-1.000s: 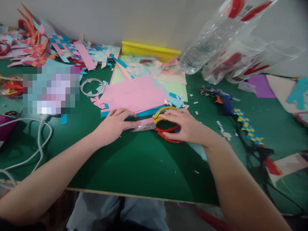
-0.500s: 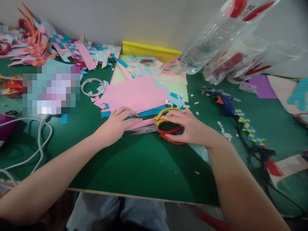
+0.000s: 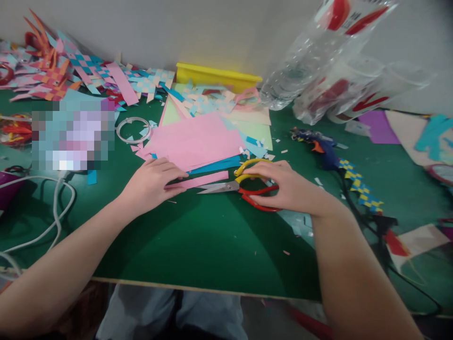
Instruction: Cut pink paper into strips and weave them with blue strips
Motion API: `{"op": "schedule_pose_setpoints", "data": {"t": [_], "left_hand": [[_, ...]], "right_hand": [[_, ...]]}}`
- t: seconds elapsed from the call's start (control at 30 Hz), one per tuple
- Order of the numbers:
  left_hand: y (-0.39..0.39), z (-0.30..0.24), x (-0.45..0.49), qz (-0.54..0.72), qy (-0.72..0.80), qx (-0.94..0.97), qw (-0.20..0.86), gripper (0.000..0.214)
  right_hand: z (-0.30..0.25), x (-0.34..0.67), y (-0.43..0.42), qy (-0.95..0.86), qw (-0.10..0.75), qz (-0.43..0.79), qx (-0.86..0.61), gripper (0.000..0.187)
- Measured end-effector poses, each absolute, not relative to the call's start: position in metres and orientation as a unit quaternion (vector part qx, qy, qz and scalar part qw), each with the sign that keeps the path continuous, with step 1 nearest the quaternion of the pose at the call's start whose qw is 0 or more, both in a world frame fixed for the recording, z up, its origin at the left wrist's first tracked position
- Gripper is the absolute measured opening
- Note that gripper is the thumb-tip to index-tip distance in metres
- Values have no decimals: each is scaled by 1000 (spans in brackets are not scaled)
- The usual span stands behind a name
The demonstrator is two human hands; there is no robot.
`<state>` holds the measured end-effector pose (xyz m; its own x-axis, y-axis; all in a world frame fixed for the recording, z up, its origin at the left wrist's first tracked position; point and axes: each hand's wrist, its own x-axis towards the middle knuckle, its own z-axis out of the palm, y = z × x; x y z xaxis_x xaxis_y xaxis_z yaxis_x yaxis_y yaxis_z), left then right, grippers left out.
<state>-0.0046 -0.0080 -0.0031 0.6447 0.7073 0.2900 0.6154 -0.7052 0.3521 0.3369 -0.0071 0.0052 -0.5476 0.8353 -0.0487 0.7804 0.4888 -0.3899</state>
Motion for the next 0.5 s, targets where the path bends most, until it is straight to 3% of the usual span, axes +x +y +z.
{"op": "schedule_pose_setpoints", "data": {"t": [0.23, 0.5], "left_hand": [[-8, -2, 1, 213, 439, 836, 250, 18], [-10, 3, 0, 249, 490, 754, 360, 22]], "right_hand": [[11, 349, -11, -811, 130, 247, -515, 48], [7, 359, -10, -759, 184, 221, -584, 58]]}}
